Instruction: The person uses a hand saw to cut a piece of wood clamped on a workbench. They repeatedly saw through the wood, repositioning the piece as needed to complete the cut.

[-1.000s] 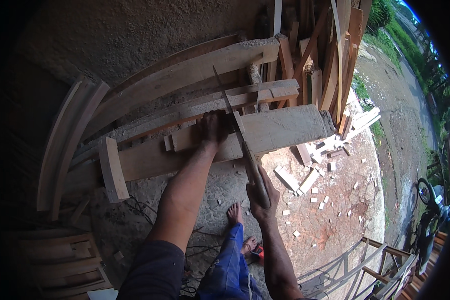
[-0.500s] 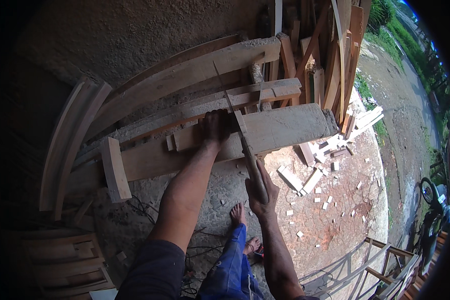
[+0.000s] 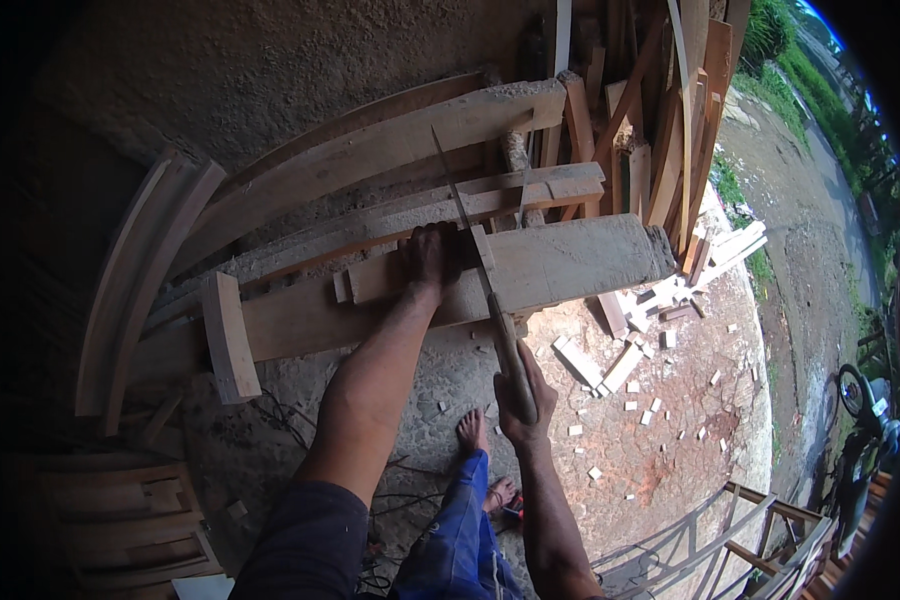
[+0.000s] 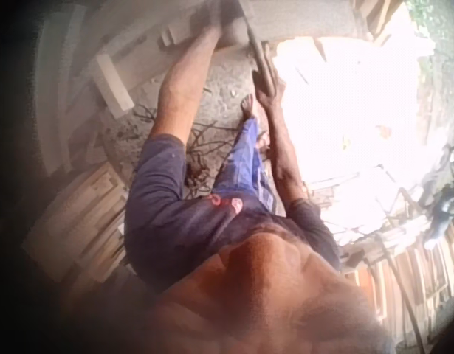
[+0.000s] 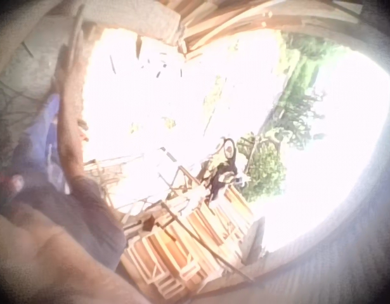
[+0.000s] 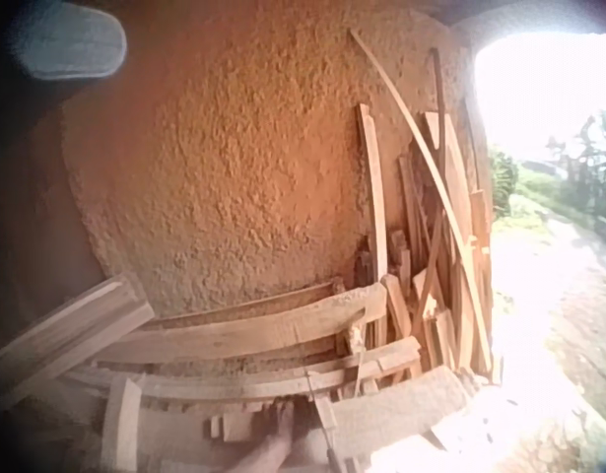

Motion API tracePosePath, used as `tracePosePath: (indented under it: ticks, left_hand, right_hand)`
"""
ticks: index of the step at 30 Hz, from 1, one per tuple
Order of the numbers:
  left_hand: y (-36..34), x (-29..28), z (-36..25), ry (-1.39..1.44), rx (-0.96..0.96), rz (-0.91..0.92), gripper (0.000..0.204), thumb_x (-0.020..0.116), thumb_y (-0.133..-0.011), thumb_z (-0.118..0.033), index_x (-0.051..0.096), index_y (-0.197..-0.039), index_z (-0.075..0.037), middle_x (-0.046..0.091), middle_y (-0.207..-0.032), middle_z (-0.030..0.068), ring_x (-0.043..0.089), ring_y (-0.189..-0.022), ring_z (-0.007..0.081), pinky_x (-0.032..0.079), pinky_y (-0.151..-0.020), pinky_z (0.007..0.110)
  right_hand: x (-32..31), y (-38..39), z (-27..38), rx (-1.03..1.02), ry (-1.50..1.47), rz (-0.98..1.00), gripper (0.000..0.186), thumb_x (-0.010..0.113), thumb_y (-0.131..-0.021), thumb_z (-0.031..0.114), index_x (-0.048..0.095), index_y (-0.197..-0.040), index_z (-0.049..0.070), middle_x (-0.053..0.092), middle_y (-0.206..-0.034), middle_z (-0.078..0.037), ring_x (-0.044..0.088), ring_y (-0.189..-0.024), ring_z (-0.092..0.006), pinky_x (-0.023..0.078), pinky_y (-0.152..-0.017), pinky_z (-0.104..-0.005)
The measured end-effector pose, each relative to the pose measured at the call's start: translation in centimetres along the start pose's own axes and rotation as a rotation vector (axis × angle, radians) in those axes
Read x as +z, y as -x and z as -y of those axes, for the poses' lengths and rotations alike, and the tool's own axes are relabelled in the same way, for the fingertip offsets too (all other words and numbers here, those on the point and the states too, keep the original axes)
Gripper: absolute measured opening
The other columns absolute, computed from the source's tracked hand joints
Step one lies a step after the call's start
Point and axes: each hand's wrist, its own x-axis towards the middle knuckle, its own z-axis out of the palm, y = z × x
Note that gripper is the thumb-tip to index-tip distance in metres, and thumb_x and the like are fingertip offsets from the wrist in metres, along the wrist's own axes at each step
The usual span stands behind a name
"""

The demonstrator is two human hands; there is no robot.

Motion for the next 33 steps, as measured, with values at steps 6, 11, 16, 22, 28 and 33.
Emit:
tracePosePath:
  ticks: [6,11,16,22,28,33]
  left_hand:
    - [0.5,0.4,0.5,0.113,-0.113,-0.094,0.015,0.055,-0.088,-0.014,0.069,-0.094,-0.013,0.07,-0.105,0.0072,0.063,-0.105,0.0255,0.041,-0.093,0.049]
    - [1.3,-0.7,0.6,0.074,-0.042,-0.131,0.013,0.056,-0.086,-0.011,0.068,-0.091,-0.012,0.069,-0.098,0.0083,0.064,-0.101,0.0276,0.044,-0.089,0.048]
    - [0.6,-3.5,-2.0,0.041,0.01,0.027,0.014,0.057,-0.087,-0.015,0.069,-0.092,-0.012,0.07,-0.103,0.0067,0.062,-0.105,0.0268,0.042,-0.09,0.051]
    - [0.8,-0.5,-0.2,0.111,-0.095,-0.111,0.014,0.057,-0.086,-0.015,0.069,-0.092,-0.013,0.07,-0.099,0.0071,0.063,-0.104,0.0263,0.043,-0.088,0.048]
    - [1.0,0.0,1.4,0.036,-0.027,-0.111,0.015,0.056,-0.087,-0.013,0.069,-0.092,-0.013,0.07,-0.099,0.0064,0.062,-0.102,0.0255,0.042,-0.089,0.048]
    - [1.0,-0.4,0.6,0.07,-0.038,-0.13,0.016,0.055,-0.085,-0.01,0.068,-0.094,-0.013,0.069,-0.099,0.0052,0.062,-0.104,0.0242,0.042,-0.09,0.047]
  right_hand:
    - [-7.9,15.6,-2.4,0.087,0.239,0.103,0.049,0.07,-0.085,0.025,0.061,-0.127,-0.001,0.072,-0.097,-0.015,0.073,-0.083,-0.0267,0.056,-0.07,-0.0333]
    - [-3.9,9.3,-1.2,-0.058,0.162,-0.024,0.052,0.074,-0.083,0.017,0.059,-0.13,0.001,0.072,-0.104,-0.018,0.074,-0.086,-0.0268,0.056,-0.074,-0.0339]
    - [0.4,-1.8,0.7,0.061,-0.047,0.048,0.057,0.074,-0.085,0.013,0.054,-0.138,0.005,0.07,-0.114,-0.02,0.072,-0.095,-0.0266,0.055,-0.079,-0.0335]
    - [-8.9,15.9,-2.3,-0.101,0.209,0.033,0.047,0.071,-0.081,0.013,0.06,-0.124,-0.002,0.072,-0.092,-0.016,0.072,-0.073,-0.0268,0.056,-0.063,-0.0342]
    - [-1.0,2.7,-1.2,-0.04,0.032,0.011,0.053,0.074,-0.083,0.015,0.058,-0.133,0.003,0.072,-0.105,-0.018,0.073,-0.088,-0.0267,0.056,-0.075,-0.0344]
    - [-1.1,4.1,-1.8,0.01,0.015,0.02,0.058,0.076,-0.084,0.016,0.054,-0.137,0.005,0.07,-0.112,-0.02,0.072,-0.097,-0.0272,0.055,-0.081,-0.0347]
